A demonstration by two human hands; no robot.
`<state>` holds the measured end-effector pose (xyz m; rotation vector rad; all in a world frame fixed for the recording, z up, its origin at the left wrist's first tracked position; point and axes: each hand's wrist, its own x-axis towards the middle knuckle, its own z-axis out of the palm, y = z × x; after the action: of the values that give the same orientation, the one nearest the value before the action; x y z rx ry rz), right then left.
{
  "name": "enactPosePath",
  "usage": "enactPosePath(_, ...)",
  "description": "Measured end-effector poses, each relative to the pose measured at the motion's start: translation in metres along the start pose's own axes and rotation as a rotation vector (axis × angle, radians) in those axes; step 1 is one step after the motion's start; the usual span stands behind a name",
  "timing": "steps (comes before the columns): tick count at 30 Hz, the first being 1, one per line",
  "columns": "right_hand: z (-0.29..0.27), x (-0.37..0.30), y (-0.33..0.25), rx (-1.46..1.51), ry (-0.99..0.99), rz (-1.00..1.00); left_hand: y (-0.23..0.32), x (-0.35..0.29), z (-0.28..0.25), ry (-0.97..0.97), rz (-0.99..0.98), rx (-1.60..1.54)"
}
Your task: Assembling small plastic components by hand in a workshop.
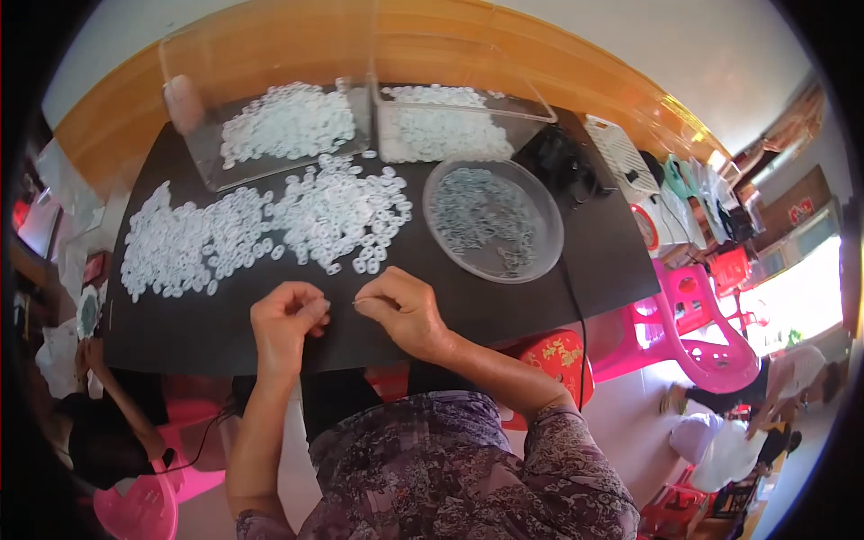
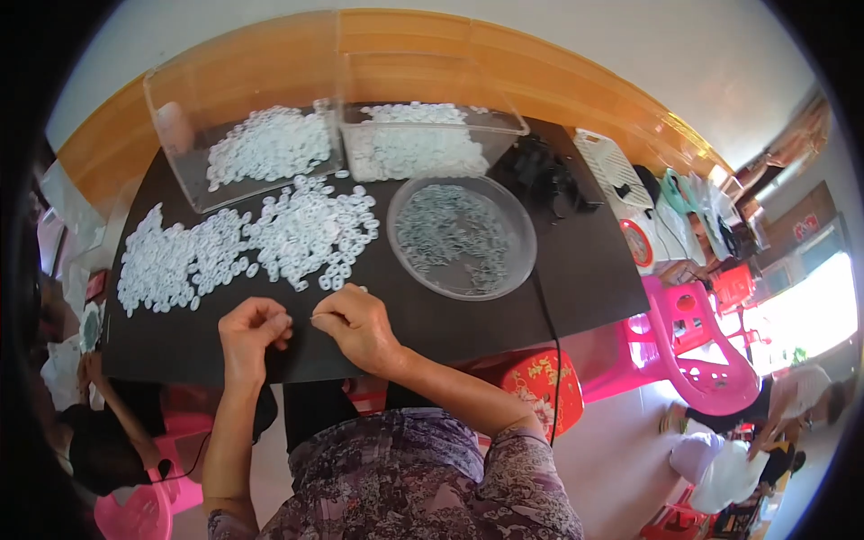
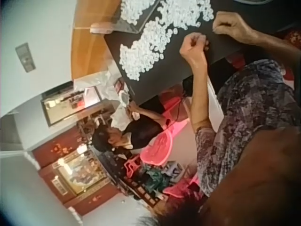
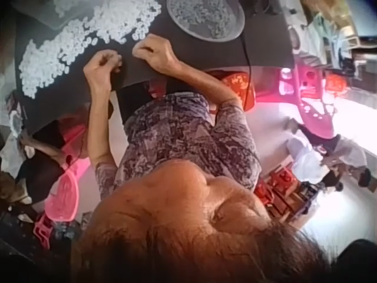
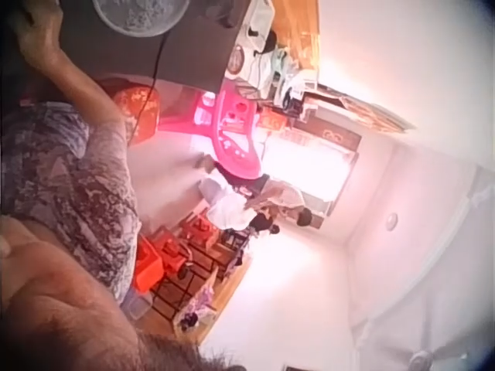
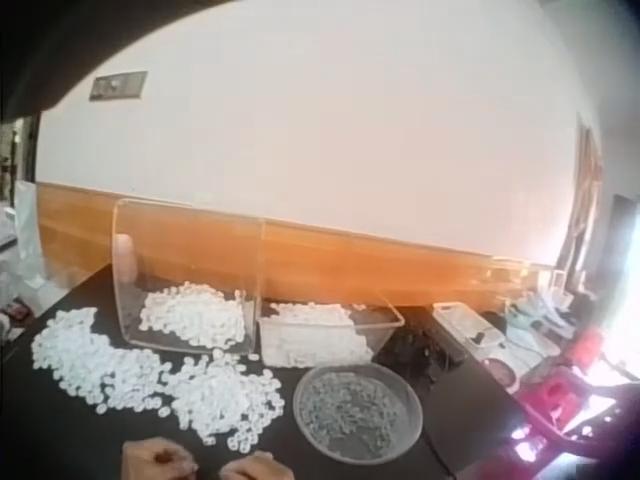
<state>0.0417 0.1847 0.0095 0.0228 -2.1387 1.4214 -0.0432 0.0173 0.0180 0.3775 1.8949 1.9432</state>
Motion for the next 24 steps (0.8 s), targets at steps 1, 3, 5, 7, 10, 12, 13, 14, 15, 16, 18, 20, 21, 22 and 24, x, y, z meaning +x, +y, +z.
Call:
enactPosePath(1, 0.003, 0.0, 0.0, 0.045, 0.023, 0.019, 0.005, 0.002, 0.003, 0.008, -0.064, -0.158)
enactPosePath(3, 0.009, -0.001, -0.008, 0.066, 0.067, 0.096, 0.005, 0.0, 0.005, 0.025, -0.139, -0.451)
enactPosePath(5, 0.013, -0.003, -0.007, 0.097, 0.07, 0.176, 0.0, -0.002, 0.013, 0.042, -0.152, -0.609)
enactPosePath(7, 0.02, -0.004, -0.008, 0.179, 0.039, 0.236, -0.007, -0.005, 0.019, 0.088, -0.108, -0.649)
enactPosePath(10, 0.031, -0.002, -0.011, 0.196, 0.036, 0.214, -0.012, -0.01, 0.022, 0.093, -0.014, -0.648)
enactPosePath(12, 0.035, -0.002, -0.01, 0.21, 0.034, 0.216, -0.01, -0.015, 0.022, 0.112, 0.021, -0.591)
enactPosePath(13, 0.036, -0.002, -0.01, 0.205, 0.029, 0.217, -0.01, -0.017, 0.021, 0.12, 0.021, -0.595)
enactPosePath(14, 0.037, -0.001, -0.01, 0.2, 0.028, 0.219, -0.01, -0.019, 0.02, 0.12, 0.046, -0.526)
enactPosePath(15, 0.038, -0.001, -0.01, 0.199, 0.023, 0.22, -0.009, -0.021, 0.019, 0.12, 0.071, -0.456)
enactPosePath(16, 0.038, 0.0, -0.011, 0.178, -0.002, 0.208, -0.007, -0.022, 0.016, 0.124, 0.07, -0.459)
enactPosePath(18, 0.037, 0.001, -0.01, 0.153, -0.028, 0.197, -0.005, -0.022, 0.009, 0.091, 0.024, -0.415)
enactPosePath(20, 0.036, 0.0, -0.008, 0.175, -0.038, 0.197, -0.008, -0.02, 0.004, 0.089, -0.025, -0.464)
enactPosePath(21, 0.035, 0.0, -0.008, 0.176, -0.045, 0.197, -0.009, -0.019, 0.002, 0.083, -0.074, -0.51)
enactPosePath(22, 0.034, 0.0, -0.009, 0.152, -0.069, 0.186, -0.01, -0.018, 0.001, 0.09, -0.073, -0.513)
enactPosePath(24, 0.032, -0.001, -0.011, 0.123, -0.096, 0.179, -0.012, -0.019, 0.002, 0.085, -0.095, -0.575)
